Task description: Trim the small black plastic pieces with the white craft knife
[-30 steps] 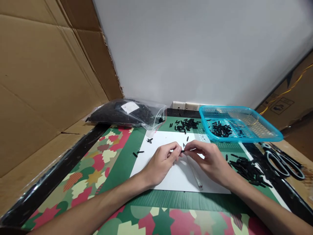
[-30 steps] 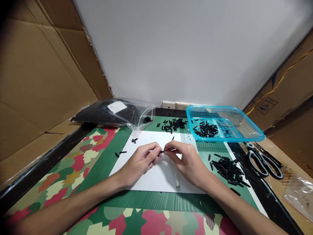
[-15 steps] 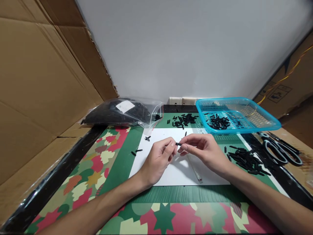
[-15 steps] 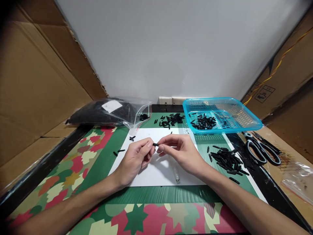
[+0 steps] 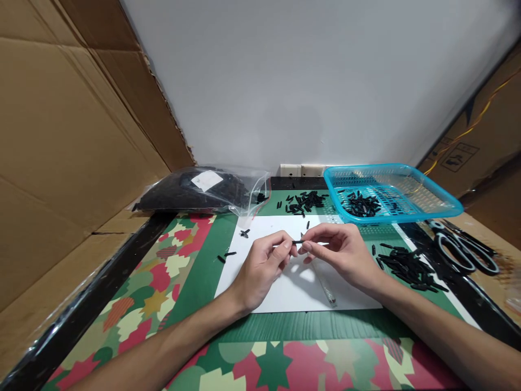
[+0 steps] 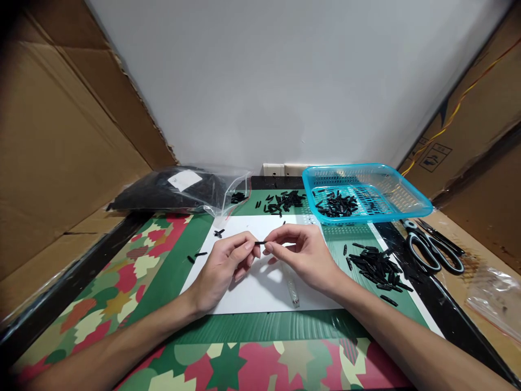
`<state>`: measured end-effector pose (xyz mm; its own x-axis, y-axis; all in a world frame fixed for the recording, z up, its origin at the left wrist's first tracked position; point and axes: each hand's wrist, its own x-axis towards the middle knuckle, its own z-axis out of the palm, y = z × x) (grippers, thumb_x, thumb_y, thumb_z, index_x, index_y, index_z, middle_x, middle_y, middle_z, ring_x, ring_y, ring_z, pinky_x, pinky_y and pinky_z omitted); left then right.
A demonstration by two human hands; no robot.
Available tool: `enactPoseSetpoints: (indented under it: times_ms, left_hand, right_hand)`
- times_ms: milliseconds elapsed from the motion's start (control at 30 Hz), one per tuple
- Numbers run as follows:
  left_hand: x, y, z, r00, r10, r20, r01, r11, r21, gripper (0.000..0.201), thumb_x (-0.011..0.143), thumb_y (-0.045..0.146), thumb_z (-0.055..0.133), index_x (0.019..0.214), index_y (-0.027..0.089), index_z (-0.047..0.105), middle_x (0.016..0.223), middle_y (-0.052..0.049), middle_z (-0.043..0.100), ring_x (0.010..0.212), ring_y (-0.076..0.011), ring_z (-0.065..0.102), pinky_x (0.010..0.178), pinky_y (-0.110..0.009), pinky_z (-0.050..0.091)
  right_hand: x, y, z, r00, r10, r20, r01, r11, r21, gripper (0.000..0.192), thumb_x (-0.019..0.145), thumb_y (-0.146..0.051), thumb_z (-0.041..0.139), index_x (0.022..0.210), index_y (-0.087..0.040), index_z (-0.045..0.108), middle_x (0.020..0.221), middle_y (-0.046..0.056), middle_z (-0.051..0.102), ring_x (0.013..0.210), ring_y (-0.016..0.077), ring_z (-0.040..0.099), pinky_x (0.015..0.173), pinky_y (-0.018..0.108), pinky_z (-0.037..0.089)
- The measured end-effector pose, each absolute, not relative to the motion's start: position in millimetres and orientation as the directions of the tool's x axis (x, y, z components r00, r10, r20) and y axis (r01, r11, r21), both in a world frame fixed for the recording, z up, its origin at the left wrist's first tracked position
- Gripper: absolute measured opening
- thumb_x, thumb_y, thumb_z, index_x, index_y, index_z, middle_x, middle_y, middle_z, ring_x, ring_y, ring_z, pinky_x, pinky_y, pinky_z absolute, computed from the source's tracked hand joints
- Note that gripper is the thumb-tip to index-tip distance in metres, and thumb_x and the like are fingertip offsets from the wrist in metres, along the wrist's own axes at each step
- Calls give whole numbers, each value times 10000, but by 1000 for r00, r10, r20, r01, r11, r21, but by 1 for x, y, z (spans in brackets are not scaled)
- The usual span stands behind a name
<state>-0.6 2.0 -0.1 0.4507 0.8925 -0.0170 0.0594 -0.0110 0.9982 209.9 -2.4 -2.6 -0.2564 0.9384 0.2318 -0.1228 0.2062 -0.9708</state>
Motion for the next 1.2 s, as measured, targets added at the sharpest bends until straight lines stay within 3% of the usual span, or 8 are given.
enactPoseSetpoints:
  times_ms: [200, 400, 633, 1000, 1200]
  left_hand:
    - [-2, 3, 1, 458, 889, -2, 127, -63, 990, 452, 1073, 587, 532, 888, 182, 612, 682, 53, 467, 517, -79, 338, 486, -236, 260]
    - [-2, 2, 7, 451, 892, 2, 162, -85, 983, 401, 1078, 553, 550, 953, 188, 658, 690, 54, 457, 518, -82, 340, 479, -242, 251]
    - [-2, 3, 4, 468, 884, 0, 83, -44, 996, 409, 1062, 560, 592, 949, 174, 668, 712, 46, 474, 511, -65, 364, 464, -229, 253]
    - [-1, 6, 3, 539, 836, -104, -84, 176, 981, 393, 986, 537, 724, 940, 147, 700, 711, 38, 513, 467, -28, 385, 442, -194, 221]
    - [-2, 7, 2, 523, 848, -86, -73, 145, 987, 382, 1022, 517, 690, 946, 143, 714, 698, 44, 502, 477, -24, 409, 442, -176, 249]
  right_hand:
    - [213, -3, -2, -231, 924, 304, -6, 311, -950, 117, 927, -327, 832, 928, -212, 850, 870, 50, 824, 738, 172, 758, 670, 300, 687]
    - [213, 0, -4, -226, 935, 275, -69, 267, -961, 168, 894, -373, 872, 933, -211, 844, 864, 52, 815, 756, 190, 770, 648, 313, 690]
    - [213, 3, -4, -286, 936, 204, -109, 180, -978, 273, 863, -455, 898, 931, -198, 838, 846, 49, 809, 706, 178, 754, 662, 324, 685]
    - [214, 2, -4, -317, 927, 201, -144, 162, -976, 274, 886, -434, 893, 932, -174, 822, 797, 49, 806, 634, 155, 738, 621, 295, 646]
    - [215, 2, -3, -310, 930, 197, -178, 147, -973, 279, 851, -425, 924, 908, -173, 819, 779, 45, 796, 608, 154, 730, 588, 293, 647]
